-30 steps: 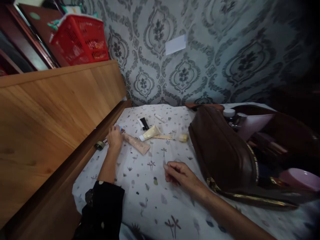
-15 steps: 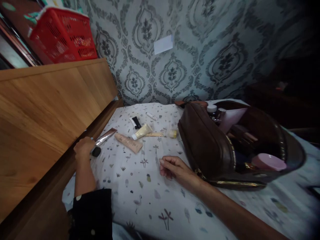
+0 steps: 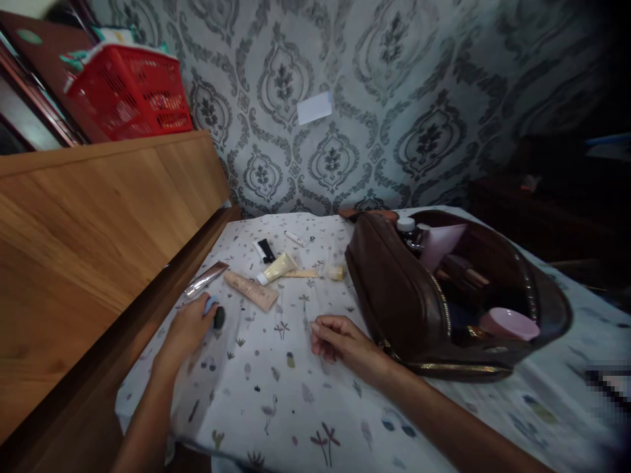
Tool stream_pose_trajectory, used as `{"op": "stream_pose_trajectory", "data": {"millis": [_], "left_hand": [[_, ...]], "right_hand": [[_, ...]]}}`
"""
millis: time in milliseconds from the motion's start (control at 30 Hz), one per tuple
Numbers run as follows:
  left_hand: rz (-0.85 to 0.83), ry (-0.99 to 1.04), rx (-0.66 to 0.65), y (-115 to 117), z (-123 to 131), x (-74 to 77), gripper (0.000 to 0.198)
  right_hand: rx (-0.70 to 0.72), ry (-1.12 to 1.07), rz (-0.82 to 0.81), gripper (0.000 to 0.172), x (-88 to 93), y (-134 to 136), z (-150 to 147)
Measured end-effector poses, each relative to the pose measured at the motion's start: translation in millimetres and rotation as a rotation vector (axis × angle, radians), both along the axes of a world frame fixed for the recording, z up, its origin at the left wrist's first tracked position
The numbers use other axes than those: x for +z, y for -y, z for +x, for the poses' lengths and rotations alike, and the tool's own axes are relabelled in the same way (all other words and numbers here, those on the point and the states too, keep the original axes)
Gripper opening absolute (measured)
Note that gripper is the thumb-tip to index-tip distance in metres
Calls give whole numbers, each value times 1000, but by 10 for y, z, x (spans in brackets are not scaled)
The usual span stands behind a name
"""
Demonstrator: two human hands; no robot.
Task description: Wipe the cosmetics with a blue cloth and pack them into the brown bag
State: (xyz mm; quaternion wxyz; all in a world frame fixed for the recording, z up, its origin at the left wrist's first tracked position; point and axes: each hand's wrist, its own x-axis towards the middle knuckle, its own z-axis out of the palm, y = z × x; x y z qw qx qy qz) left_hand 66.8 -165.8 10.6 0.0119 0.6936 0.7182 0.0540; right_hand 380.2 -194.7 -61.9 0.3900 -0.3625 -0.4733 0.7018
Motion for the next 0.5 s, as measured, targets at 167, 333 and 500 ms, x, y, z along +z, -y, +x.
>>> {"op": "stream_pose_trajectory", "data": {"millis": [167, 333, 500], "left_hand": [[-25, 271, -334, 173, 576, -54, 28], [-27, 364, -447, 212, 890, -105, 32], [-3, 376, -448, 80, 858, -224, 41]], "right_hand": [[-5, 20, 24, 56, 11, 14, -2], [-146, 30, 162, 43, -46, 61, -71], [-322, 355, 452, 42, -147, 82, -102]]}}
